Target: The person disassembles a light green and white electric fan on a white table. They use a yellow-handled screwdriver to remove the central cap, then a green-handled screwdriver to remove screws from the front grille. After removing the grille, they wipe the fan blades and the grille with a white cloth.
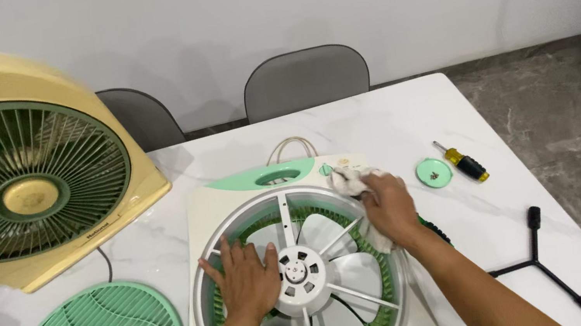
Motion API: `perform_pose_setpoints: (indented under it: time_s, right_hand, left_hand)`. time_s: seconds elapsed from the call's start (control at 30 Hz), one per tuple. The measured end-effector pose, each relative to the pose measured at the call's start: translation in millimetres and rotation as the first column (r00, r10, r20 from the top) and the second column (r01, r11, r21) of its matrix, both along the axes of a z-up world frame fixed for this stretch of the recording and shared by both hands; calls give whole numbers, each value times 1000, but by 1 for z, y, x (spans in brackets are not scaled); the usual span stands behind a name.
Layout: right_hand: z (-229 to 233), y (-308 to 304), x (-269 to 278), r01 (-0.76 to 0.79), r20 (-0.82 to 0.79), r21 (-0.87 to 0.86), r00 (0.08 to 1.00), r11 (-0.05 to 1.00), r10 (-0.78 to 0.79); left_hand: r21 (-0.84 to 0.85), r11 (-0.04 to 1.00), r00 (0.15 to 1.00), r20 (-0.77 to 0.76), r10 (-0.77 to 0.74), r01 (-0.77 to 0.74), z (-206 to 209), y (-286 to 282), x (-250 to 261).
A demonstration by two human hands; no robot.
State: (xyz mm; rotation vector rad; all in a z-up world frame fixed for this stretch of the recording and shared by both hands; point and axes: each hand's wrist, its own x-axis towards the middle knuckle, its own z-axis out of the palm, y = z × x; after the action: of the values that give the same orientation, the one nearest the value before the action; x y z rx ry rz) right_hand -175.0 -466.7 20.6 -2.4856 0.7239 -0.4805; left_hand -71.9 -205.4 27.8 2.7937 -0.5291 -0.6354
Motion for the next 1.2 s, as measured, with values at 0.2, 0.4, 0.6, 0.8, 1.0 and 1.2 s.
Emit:
perform_pose_setpoints:
  time_s: [0.2,0.4,0.6,0.8,1.0,1.2]
  right_hand:
    - [6,20,39,-450,-299,-434,889,780,346]
    - [21,24,10,-356,-497,-340,854,871,156]
    - [12,19,12,-291,-294,-334,936,897,194]
    - [-10,34,86,-418,-181,-330,908,846,378]
    - [14,21,70,-488,-430,-333,840,807,331]
    - [31,18,-41,-401,-538,-471,836,786,104]
  left_hand:
    - [-41,999,1000,-6,1,-1,4,2,-1]
    - [-83,997,1000,-14,7,-8,1,2,0]
    - [-100,995,1000,12,-13,14,0,3,0]
    - [-128,992,1000,5,-18,18,-5,3,0]
    - [-98,995,999,46,-18,22,-11,3,0]
    - [-74,997,998,62,-23,28,-10,3,-1]
